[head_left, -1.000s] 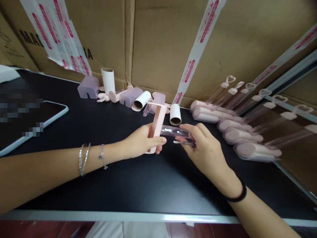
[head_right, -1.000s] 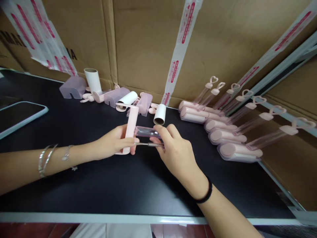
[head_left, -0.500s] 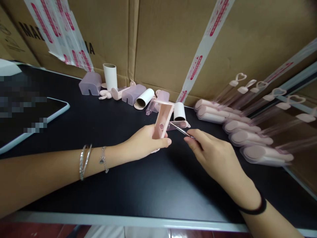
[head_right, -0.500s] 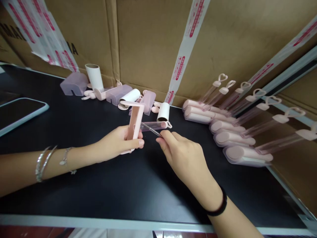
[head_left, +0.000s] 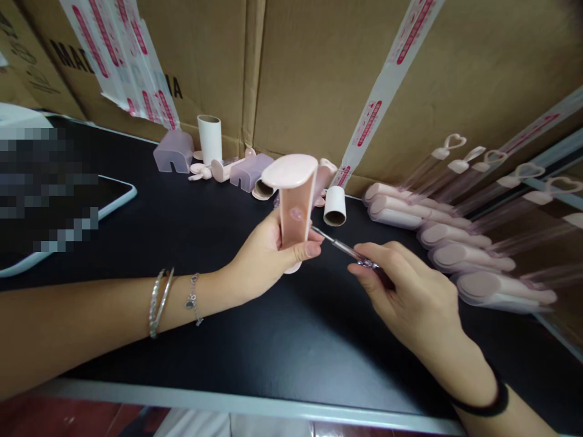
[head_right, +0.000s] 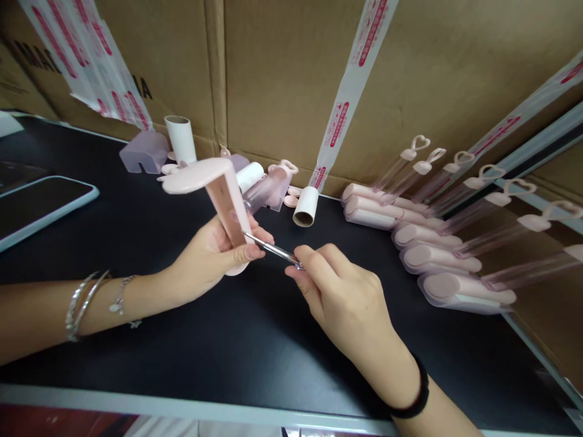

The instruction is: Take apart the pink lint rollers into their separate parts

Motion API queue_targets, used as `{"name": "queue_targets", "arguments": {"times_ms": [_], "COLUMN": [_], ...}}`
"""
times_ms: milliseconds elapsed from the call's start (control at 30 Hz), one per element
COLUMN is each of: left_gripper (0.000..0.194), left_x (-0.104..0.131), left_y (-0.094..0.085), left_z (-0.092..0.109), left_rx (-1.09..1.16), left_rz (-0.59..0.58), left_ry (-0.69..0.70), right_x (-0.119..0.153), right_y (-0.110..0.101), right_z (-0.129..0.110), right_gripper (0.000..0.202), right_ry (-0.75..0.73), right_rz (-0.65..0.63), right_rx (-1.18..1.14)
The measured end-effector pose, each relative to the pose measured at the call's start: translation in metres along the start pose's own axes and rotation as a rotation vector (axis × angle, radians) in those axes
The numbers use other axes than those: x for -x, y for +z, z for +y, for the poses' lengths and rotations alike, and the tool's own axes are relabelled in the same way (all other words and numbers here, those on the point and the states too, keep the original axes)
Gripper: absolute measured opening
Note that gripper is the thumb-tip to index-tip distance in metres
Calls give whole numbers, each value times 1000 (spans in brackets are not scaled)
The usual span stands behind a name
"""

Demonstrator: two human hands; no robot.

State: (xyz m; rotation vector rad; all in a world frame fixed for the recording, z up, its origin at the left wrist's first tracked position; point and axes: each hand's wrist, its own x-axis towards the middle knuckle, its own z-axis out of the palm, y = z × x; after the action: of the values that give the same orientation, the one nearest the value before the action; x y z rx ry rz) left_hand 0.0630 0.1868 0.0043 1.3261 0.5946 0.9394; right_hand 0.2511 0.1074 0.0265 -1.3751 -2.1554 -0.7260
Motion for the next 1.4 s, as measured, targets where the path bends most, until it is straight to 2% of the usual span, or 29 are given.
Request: {"name": "queue_targets", "arguments": {"times_ms": [100,233,300,367,433,533,633,900,1100,1233,1400], "left_gripper": [33,22,26,29,25,17,15,18,33,33,40], "left_x": [-1,3,5,6,5,1,-3,-4,-6,-6,-6], "left_y": [-1,-1,1,3,5,4,1,-2,-3,0,1], "left_z": [3,2,2,2,3,7,9,7,11,14,17], "left_rx": [-72,-96,-121,-134,-118,-124,-142,-216,-288,-304,-378], "left_rz": [113,167,119,18,-73,-101,-102,-155,-221,-165,-179], "left_ry": [-29,-50,-122,-245,-364,-460,-449,-453,-485,-518,-538], "right_x": [1,0,0,-1,-1,0,1,2,3,2,3], "right_y": [1,-1,-2,-4,-6,-10,-13,-12,-8,-8,-1], "right_z": [1,-2,-3,0,4,11,15,9,9,7,-2], "right_gripper": [20,22,19,17,19,24,27,30,28,27,28], "right_ry": [-11,4,20,30,24,13,26,45,70,54,33], "right_rz": [-85,-120,-95,-90,-137,-236,-274,-212,-222,-186,-175], "right_rx": [-23,-20,25,73,96,113,153,202,191,204,223]}}
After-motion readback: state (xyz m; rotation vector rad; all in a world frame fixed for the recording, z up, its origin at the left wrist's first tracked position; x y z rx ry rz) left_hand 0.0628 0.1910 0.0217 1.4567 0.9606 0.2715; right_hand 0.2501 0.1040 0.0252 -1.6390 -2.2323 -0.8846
